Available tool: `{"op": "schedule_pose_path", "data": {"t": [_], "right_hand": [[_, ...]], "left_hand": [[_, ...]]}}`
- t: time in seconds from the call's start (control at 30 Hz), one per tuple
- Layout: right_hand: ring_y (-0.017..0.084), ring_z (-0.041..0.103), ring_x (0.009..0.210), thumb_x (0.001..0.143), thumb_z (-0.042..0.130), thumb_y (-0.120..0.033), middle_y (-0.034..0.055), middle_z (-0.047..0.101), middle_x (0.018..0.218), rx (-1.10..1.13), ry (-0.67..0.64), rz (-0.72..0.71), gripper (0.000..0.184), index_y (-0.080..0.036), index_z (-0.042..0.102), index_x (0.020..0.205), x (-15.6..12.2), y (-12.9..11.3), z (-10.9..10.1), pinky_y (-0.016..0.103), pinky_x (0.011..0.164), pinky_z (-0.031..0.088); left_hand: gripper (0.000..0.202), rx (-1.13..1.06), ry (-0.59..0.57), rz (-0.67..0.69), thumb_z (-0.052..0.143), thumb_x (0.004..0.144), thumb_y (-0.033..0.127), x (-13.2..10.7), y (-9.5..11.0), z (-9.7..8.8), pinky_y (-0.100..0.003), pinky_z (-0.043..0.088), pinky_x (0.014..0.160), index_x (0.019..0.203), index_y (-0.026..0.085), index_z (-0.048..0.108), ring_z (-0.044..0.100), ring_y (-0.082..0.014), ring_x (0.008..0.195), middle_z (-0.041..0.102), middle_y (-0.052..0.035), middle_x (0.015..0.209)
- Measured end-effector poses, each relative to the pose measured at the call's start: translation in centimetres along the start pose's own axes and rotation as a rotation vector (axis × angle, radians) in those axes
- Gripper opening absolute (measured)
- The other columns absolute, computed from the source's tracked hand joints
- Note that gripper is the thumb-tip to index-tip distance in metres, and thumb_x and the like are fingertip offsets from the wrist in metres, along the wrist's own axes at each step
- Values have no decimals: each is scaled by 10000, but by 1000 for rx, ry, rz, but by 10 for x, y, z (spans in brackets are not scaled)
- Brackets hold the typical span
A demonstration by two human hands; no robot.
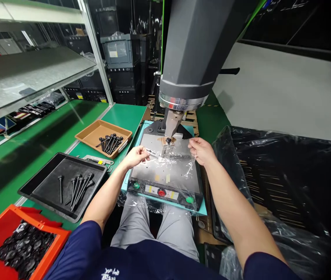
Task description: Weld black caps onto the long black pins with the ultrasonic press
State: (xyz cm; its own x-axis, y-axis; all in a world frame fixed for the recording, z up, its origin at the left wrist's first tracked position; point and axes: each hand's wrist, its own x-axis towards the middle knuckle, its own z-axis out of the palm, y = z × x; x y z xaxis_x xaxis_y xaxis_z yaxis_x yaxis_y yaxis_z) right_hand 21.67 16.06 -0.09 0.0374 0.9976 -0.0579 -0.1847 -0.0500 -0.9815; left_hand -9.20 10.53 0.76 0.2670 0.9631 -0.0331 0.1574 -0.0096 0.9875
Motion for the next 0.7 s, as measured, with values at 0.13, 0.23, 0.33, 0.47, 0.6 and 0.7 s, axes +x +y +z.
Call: {"op": "schedule_pose_path", "data": {"t": [0.13, 0.23, 0.33, 0.47, 0.6, 0.7], "right_hand": [[63, 339, 398, 576, 877, -476, -54, 537, 613, 62, 2, -68, 511, -237, 592, 926, 21, -8, 13, 206, 365, 185], [67, 341, 390, 639, 842, -442, -67, 533, 609, 49, 11, -67, 492, -249, 581, 1010, 38, -11, 17, 196, 355, 203], [69, 344, 380, 698, 818, -402, -72, 508, 577, -11, 16, 17, 405, -240, 562, 967, 60, -10, 22, 186, 349, 193], [54, 316, 361, 746, 801, -400, -76, 485, 558, -73, 23, 50, 341, -223, 526, 841, 93, -5, 32, 180, 344, 187], [48, 289, 353, 771, 765, -338, -72, 455, 506, -159, 8, 22, 305, -208, 494, 720, 126, -8, 48, 178, 337, 164], [69, 285, 347, 801, 715, -317, -79, 343, 420, -221, 24, -46, 306, -213, 473, 646, 151, -17, 59, 190, 334, 159]], "left_hand": [[286, 38, 36, 53, 698, 782, 362, 12, 13, -9, -207, 404, 481, 724, 172, 492, 531, -73, 460, 700, -44, 700], [252, 86, 54, 55, 697, 789, 325, 25, 15, -10, -198, 393, 447, 739, 170, 505, 538, -73, 440, 714, -45, 721], [186, 68, 87, 11, 696, 791, 261, 44, 12, -11, -194, 388, 426, 810, 166, 536, 505, -64, 403, 720, -34, 705], [179, 82, 200, -31, 698, 779, 198, 68, 3, -18, -196, 372, 403, 892, 159, 564, 471, -59, 362, 728, -22, 694], [175, 60, 333, -4, 694, 789, 203, 86, 0, -29, -191, 367, 404, 912, 152, 581, 452, -51, 357, 722, -10, 690], [143, 24, 371, 6, 675, 800, 187, 100, 3, -32, -189, 372, 410, 900, 146, 583, 457, -52, 368, 710, -9, 673]]}}
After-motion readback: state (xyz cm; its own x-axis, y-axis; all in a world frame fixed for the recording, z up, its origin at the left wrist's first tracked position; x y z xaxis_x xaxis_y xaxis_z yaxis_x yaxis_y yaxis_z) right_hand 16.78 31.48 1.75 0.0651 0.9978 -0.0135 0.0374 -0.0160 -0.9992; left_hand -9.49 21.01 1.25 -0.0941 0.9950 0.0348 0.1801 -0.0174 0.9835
